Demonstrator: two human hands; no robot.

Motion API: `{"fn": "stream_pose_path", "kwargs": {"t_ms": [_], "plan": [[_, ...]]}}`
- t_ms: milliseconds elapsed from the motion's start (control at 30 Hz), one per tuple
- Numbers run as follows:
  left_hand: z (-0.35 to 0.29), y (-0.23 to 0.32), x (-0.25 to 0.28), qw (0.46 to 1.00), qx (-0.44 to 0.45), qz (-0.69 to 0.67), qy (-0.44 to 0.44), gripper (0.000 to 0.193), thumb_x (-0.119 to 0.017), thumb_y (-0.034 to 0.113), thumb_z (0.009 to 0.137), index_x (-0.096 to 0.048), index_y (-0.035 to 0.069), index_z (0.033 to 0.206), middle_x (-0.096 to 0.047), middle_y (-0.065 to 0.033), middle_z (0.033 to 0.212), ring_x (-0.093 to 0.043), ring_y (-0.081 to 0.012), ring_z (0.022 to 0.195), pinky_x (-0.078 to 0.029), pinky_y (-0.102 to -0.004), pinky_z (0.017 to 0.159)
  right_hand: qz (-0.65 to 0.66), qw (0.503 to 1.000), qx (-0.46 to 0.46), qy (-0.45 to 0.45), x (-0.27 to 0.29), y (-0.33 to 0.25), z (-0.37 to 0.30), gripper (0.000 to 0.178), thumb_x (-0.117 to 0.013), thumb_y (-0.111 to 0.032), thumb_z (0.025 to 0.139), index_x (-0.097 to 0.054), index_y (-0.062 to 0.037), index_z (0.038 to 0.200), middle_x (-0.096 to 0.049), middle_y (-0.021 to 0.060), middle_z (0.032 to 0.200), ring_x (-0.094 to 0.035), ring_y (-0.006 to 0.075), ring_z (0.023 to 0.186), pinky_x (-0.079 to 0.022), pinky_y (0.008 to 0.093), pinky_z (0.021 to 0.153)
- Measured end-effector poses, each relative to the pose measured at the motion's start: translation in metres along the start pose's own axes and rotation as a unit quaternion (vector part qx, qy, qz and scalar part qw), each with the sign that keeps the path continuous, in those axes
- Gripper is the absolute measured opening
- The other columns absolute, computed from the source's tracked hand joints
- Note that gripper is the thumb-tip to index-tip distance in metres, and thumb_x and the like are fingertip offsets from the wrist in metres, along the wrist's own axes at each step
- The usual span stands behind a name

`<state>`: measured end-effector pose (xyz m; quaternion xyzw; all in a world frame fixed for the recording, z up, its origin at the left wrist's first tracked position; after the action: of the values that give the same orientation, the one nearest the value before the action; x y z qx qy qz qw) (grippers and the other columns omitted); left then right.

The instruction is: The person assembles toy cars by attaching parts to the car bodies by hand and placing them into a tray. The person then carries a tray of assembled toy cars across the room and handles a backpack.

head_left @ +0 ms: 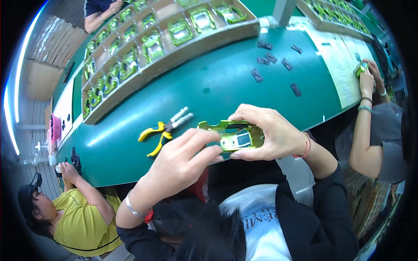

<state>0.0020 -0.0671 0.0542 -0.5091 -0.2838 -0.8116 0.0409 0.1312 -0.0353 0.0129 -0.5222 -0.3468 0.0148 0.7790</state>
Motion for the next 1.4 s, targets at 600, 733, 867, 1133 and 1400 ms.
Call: {"fn": "stream_pose_path", "kwargs": {"t_ms": [600, 733, 867, 1133, 1400], "plan": [[0.138, -0.224, 0.122, 0.903, 0.221, 0.258, 0.262, 0.024, -0.079, 0.025, 0.086, -0.079, 0.002, 0.092, -0.077, -0.015, 0.09, -0.073, -0.0348, 0.082, -0.056, -0.0429, 0.075, -0.229, 0.969, 0.001, 0.096, -0.009, 0.011, -0.015, 0.052, -0.079, -0.019, 0.085, -0.062, -0.0047, 0.132, -0.053, 0.0187, 0.138, -0.047, 0.039, 0.134, -0.038, 0.0513, 0.11], [0.182, -0.303, 0.116, 0.847, 0.37, 0.276, 0.263, 0.024, -0.08, 0.024, 0.086, -0.08, 0.0, 0.092, -0.075, -0.0243, 0.096, -0.072, -0.039, 0.097, -0.057, -0.0479, 0.088, -0.264, 0.96, 0.022, 0.089, -0.012, 0.014, -0.012, 0.046, -0.079, -0.02, 0.085, -0.066, -0.0043, 0.126, -0.055, 0.0171, 0.138, -0.049, 0.0368, 0.135, -0.038, 0.0515, 0.11], [0.199, -0.371, 0.094, 0.861, 0.433, 0.217, 0.153, 0.033, -0.069, 0.032, 0.095, -0.079, 0.001, 0.097, -0.076, -0.0249, 0.104, -0.074, -0.0399, 0.102, -0.059, -0.0475, 0.093, -0.243, 0.966, 0.017, 0.087, -0.01, 0.015, -0.009, 0.046, -0.079, -0.021, 0.084, -0.066, -0.0023, 0.125, -0.056, 0.0172, 0.137, -0.05, 0.0358, 0.134, -0.039, 0.0506, 0.109], [0.145, -0.411, 0.134, 0.766, 0.586, 0.246, 0.099, 0.039, -0.069, 0.03, 0.086, -0.078, 0.005, 0.115, -0.074, -0.0218, 0.124, -0.068, -0.0367, 0.123, -0.055, -0.0468, 0.102, -0.198, 0.977, -0.002, 0.079, -0.003, 0.021, -0.011, 0.04, -0.076, -0.021, 0.089, -0.066, -0.0017, 0.123, -0.056, 0.0166, 0.136, -0.05, 0.0331, 0.134, -0.039, 0.0478, 0.108], [0.127, -0.469, 0.128, 0.757, 0.636, 0.096, 0.115, 0.06, -0.08, 0.048, 0.074, -0.079, -0.001, 0.109, -0.073, -0.0213, 0.126, -0.071, -0.0348, 0.118, -0.053, -0.0413, 0.103, -0.171, 0.981, -0.004, 0.089, -0.001, 0.032, -0.009, 0.037, -0.075, -0.02, 0.09, -0.067, -0.002, 0.12, -0.057, 0.0148, 0.134, -0.052, 0.0315, 0.131, -0.04, 0.0463, 0.107]]}}
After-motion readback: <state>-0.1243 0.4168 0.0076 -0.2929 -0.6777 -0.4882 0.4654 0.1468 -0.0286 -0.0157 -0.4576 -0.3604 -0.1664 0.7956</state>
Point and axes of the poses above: each hand's wrist, its own z-axis towards the middle knuckle, its own x-axis out of the back of the hand, y = z × x, the point moved 10 cm from there along z, towards the middle knuckle
